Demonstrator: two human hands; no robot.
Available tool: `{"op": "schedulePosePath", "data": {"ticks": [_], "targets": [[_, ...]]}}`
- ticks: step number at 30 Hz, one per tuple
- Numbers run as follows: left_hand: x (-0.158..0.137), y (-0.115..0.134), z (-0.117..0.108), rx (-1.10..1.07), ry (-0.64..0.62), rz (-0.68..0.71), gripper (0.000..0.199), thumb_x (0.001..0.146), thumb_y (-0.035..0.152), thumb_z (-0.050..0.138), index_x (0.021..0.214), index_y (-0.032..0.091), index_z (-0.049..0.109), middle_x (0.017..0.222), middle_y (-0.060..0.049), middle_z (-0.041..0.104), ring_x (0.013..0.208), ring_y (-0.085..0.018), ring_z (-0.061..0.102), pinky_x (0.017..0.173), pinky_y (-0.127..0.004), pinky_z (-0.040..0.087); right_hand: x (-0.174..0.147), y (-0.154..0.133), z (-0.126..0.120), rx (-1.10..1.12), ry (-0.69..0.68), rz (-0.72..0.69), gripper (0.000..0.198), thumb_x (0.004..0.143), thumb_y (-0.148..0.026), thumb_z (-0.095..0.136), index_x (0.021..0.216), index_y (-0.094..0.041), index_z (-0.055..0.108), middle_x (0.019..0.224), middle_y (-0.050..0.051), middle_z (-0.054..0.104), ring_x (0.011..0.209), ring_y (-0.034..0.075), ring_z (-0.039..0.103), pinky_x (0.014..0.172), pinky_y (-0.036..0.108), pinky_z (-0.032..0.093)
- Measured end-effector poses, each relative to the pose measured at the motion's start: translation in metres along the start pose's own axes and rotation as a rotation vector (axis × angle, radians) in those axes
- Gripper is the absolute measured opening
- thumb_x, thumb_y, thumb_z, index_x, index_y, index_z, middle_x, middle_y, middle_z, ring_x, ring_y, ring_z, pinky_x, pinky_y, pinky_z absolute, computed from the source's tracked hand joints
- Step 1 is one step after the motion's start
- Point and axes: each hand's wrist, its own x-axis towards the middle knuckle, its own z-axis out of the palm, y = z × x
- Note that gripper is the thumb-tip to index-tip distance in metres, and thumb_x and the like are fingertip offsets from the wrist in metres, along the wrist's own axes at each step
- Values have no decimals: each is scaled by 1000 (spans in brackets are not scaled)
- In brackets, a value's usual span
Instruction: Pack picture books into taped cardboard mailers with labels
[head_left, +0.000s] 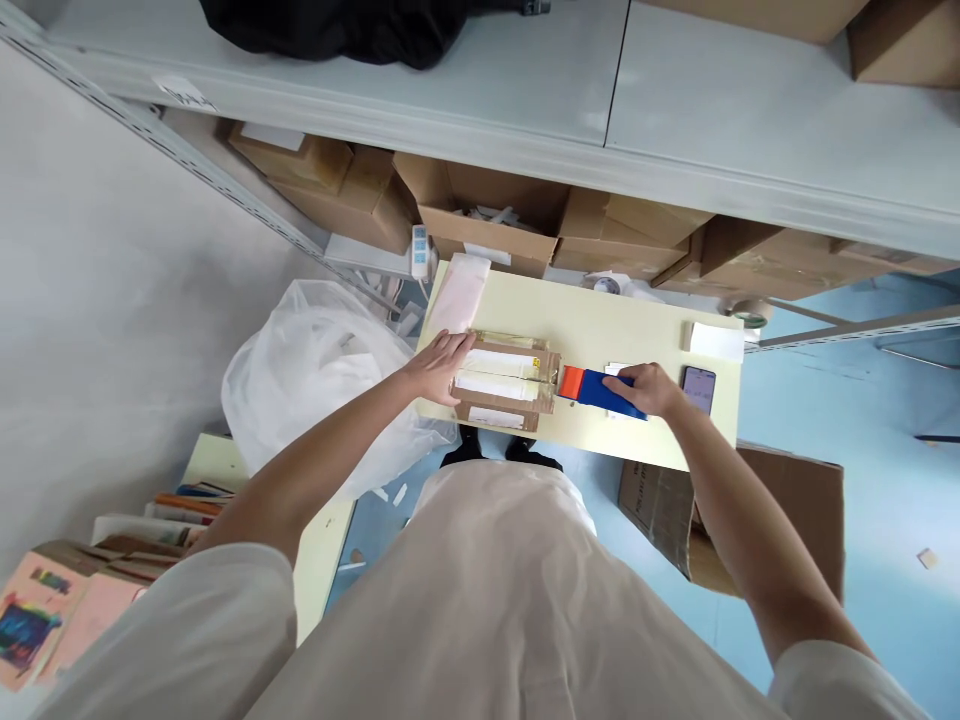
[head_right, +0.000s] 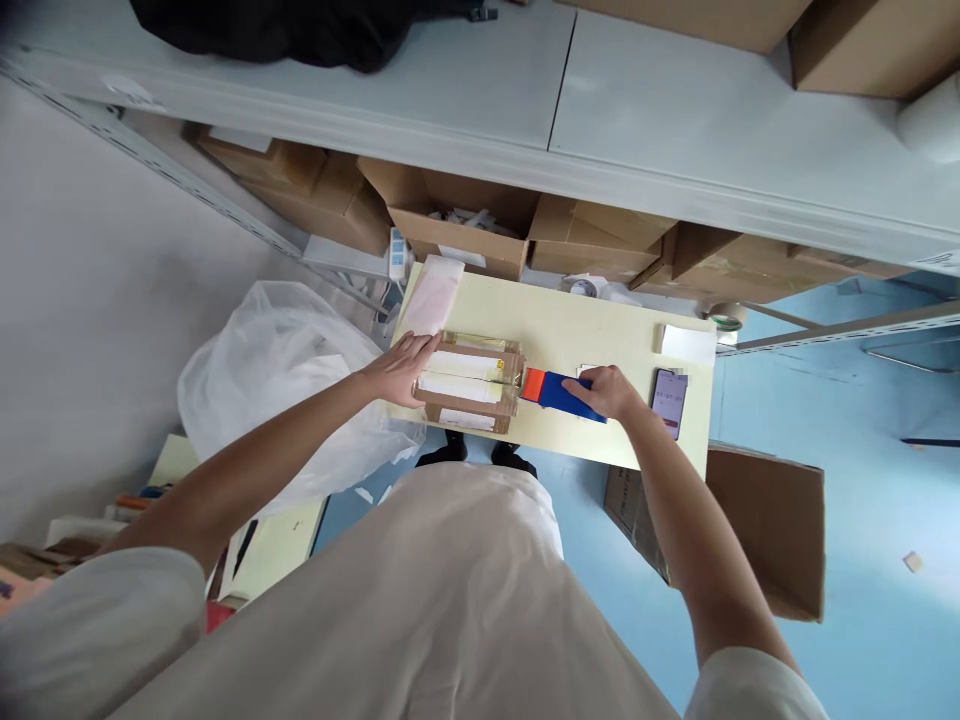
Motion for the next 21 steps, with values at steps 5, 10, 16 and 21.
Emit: {"op": "schedulePosePath", "data": {"ticks": [5, 10, 16, 21], "targets": [[13, 32, -7, 81, -100, -77, 127, 57, 60, 66, 146, 0, -1, 153, -25, 14, 142, -38, 6, 112, -50, -5, 20, 9, 25, 78, -2, -22, 49, 79, -61, 42, 61, -19, 61, 58, 2, 59, 57, 15, 56, 56, 25, 39], [63, 99, 4, 5, -69, -68, 127, 59, 75, 56, 147, 0, 3, 155, -23, 3, 142, -36, -6, 112, -50, -8, 29, 21, 36, 159, 26, -69, 50, 79, -61, 42, 53, -20, 53, 52, -1, 50, 54, 14, 50, 54, 25, 37], [98, 133, 11, -42, -44, -4, 118, 66, 68, 55, 147, 0, 2, 155, -20, 3, 143, -33, -3, 113, -47, -8, 31, 36, 49, 288, -1, -93, 50, 77, -63, 45, 50, -20, 46, 47, -3, 40, 48, 11, 40, 49, 24, 32], [94, 127, 10, -39, -45, -17, 114, 68, 65, 55, 147, 1, 5, 155, -20, 6, 143, -33, 2, 114, -47, -5, 15, 72, 43, 329, -76, -82, 53, 77, -66, 45, 51, -20, 48, 46, -3, 41, 46, 10, 40, 47, 24, 30]]}}
